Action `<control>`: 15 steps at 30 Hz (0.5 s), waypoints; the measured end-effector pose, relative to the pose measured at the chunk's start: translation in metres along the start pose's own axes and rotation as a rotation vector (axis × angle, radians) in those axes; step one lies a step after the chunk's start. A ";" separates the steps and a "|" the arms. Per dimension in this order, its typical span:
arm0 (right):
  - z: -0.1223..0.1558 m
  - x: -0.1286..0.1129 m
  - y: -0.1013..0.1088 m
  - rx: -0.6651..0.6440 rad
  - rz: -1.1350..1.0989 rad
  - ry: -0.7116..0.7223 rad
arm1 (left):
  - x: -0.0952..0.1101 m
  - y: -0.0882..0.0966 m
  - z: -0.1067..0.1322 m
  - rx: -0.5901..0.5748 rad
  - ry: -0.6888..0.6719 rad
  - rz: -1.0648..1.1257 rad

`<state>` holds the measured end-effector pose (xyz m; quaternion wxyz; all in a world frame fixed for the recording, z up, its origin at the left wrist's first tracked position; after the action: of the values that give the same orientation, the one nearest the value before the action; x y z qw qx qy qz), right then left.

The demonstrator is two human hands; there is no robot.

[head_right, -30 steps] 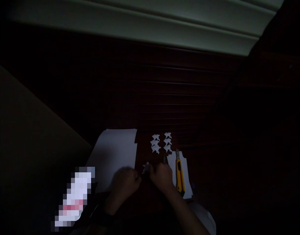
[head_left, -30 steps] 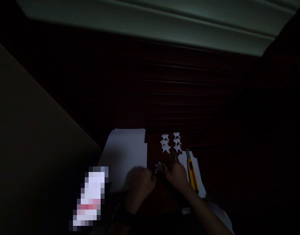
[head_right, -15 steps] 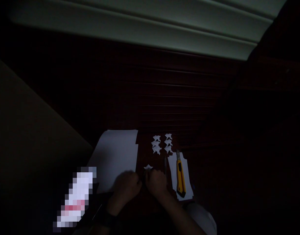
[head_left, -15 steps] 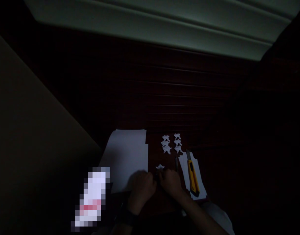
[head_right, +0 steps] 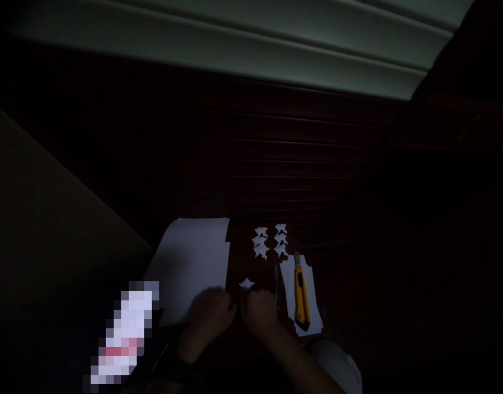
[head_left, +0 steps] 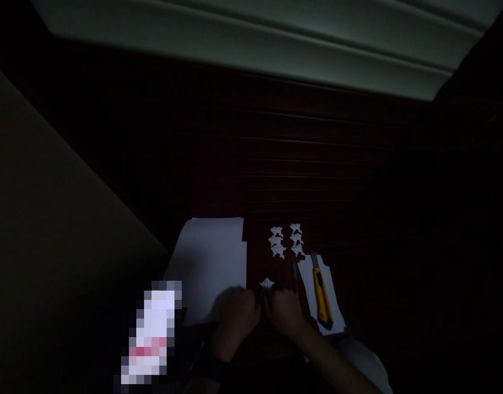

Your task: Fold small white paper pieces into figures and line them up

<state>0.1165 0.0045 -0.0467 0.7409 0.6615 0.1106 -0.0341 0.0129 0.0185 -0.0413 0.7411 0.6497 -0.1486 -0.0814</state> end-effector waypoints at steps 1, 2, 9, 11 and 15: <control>0.000 0.000 0.000 -0.006 0.007 0.003 | 0.000 0.000 0.000 0.002 0.000 0.001; 0.000 0.000 -0.001 -0.015 0.014 0.009 | 0.000 0.001 0.000 0.000 0.003 0.002; 0.003 -0.002 -0.004 -0.076 0.030 0.076 | -0.002 0.002 0.001 -0.047 0.038 0.023; 0.004 -0.004 -0.007 -0.093 0.035 0.115 | -0.002 0.001 0.001 -0.056 0.039 0.021; 0.007 -0.008 -0.010 -0.098 0.070 0.166 | -0.002 0.002 0.001 -0.055 0.035 0.025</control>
<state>0.1077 -0.0043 -0.0536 0.7614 0.6286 0.1499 0.0521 0.0108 0.0181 -0.0394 0.7620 0.6286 -0.1414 -0.0648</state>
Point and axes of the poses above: each hand's wrist, its own z-axis away from the middle knuckle, its own y-axis out of the back of the hand, x = y × z, the point moved 7 cm from there along -z, towards the middle knuckle, and after that the axes turned 4 degrees about x, right-handed, at the moved point
